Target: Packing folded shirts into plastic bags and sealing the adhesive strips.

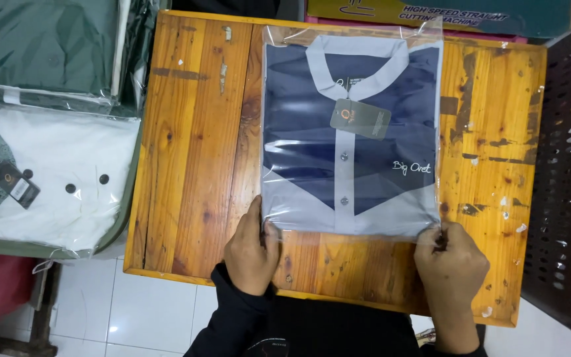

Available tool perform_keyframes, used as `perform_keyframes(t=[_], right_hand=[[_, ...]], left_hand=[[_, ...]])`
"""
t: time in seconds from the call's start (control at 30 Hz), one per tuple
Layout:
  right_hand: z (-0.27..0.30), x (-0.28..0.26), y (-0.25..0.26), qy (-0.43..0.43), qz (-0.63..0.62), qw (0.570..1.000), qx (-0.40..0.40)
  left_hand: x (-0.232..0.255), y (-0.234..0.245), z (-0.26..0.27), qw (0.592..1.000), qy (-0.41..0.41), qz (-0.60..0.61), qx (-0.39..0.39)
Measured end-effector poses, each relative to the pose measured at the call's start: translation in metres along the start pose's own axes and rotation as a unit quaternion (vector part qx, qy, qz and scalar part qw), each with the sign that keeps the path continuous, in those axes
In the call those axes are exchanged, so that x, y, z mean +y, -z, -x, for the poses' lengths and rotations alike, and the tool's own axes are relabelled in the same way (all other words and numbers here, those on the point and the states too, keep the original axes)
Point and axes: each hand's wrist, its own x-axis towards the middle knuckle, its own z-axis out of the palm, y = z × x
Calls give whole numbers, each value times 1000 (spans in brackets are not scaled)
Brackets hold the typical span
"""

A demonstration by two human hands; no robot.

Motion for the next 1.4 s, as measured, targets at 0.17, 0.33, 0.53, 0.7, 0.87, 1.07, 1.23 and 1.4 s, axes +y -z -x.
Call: perform_keyframes(t=[0.17,0.33,0.53,0.7,0.87,1.07,1.23,1.4], right_hand=[[13,5,-7,-21,27,999,-25],[13,6,-1,-11,115,993,-14],[12,-3,40,-69,-122,968,-210],[-20,-20,31,-225,-154,934,-230],[-108,-5,-9,-126,-179,959,-177],[-78,-24,41,-141,-204,941,-229],[-21,33,7,-25,52,988,-143],[-36,55,36,-110,12,915,-387]], left_hand=[[1,-5,1,1000,14,-17,7],[-3,1,5,999,5,-39,-26],[-1,22,6,993,-37,66,-85],[-1,3,-18,989,44,114,-83],[22,-21,-119,987,-52,135,74],[21,-3,-68,984,-76,146,66],[2,7,-33,981,-150,123,18],[10,23,-18,966,-248,-25,-75]])
